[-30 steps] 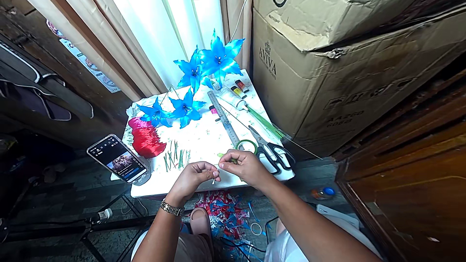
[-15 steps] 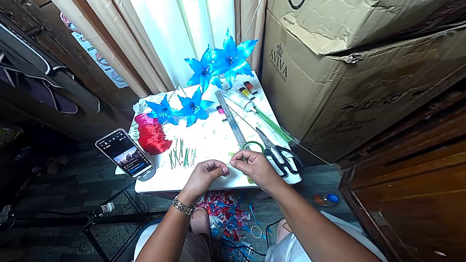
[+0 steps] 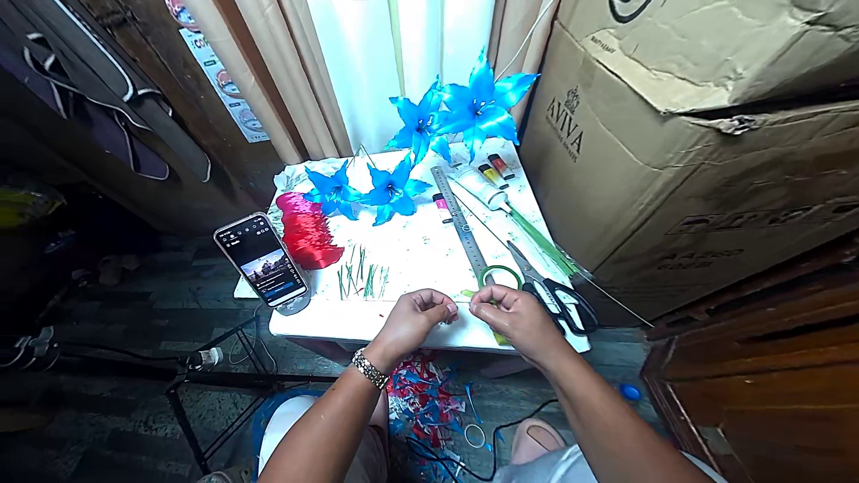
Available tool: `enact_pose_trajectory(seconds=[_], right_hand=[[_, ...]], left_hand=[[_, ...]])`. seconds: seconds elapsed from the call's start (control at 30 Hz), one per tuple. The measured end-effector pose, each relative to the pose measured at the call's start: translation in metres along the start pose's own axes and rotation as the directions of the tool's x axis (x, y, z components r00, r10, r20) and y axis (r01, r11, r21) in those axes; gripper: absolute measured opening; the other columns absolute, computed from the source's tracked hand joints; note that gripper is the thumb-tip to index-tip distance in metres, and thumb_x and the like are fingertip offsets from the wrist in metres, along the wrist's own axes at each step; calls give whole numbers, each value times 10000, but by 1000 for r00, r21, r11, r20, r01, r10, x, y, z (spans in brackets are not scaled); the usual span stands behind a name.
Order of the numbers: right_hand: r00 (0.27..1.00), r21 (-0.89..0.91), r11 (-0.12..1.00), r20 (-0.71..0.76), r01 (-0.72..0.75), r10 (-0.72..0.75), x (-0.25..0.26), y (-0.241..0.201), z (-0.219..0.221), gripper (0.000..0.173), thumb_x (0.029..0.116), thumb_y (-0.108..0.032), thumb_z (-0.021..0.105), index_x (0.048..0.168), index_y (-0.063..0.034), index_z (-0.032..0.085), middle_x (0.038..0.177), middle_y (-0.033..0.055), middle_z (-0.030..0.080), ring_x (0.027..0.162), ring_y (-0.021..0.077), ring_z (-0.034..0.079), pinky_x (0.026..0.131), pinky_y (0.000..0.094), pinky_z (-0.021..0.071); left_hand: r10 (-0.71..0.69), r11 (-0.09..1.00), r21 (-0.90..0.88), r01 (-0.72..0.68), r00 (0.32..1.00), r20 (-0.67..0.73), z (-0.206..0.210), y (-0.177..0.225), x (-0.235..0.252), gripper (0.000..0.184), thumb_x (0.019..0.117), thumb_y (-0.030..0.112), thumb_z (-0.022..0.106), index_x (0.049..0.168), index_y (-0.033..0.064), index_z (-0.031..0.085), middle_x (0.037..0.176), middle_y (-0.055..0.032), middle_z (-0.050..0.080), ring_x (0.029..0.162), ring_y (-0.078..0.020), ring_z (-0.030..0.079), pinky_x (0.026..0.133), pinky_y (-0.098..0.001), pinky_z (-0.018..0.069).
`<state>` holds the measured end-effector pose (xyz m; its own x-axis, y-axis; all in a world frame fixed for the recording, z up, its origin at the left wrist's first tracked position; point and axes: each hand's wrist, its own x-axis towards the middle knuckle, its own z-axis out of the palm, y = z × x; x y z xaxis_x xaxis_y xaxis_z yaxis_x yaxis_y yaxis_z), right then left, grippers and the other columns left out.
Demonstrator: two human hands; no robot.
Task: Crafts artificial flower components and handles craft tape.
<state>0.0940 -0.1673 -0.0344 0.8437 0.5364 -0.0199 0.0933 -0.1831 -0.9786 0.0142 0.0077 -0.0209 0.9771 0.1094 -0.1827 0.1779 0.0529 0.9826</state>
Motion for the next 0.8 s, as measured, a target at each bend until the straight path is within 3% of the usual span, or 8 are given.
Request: enact_pose_trajectory(seconds=[0.17,0.8], right_hand=[[999,-43,999,53,4,-1,-3,3,1,111,916,-87,624,824,-140,656,643,-114,527,514,-39,418,497,135,342],[998,-48,997,-9,57,-57,-3,5,7,96,917,-93,630,838,-137,663,708,-111,581,554,-49,460,523,119,371]], left_hand=[[-6,998,65,5,1000,18,-5,1,-4,105,1002,28,581,935,7,659,788,29,657,738,-10,605,724,-194,499],[-67,974,223,45,994,92,-17,3,-3,117,1022,98,596,995,9,667,850,22,671,763,8,603,731,-186,495]])
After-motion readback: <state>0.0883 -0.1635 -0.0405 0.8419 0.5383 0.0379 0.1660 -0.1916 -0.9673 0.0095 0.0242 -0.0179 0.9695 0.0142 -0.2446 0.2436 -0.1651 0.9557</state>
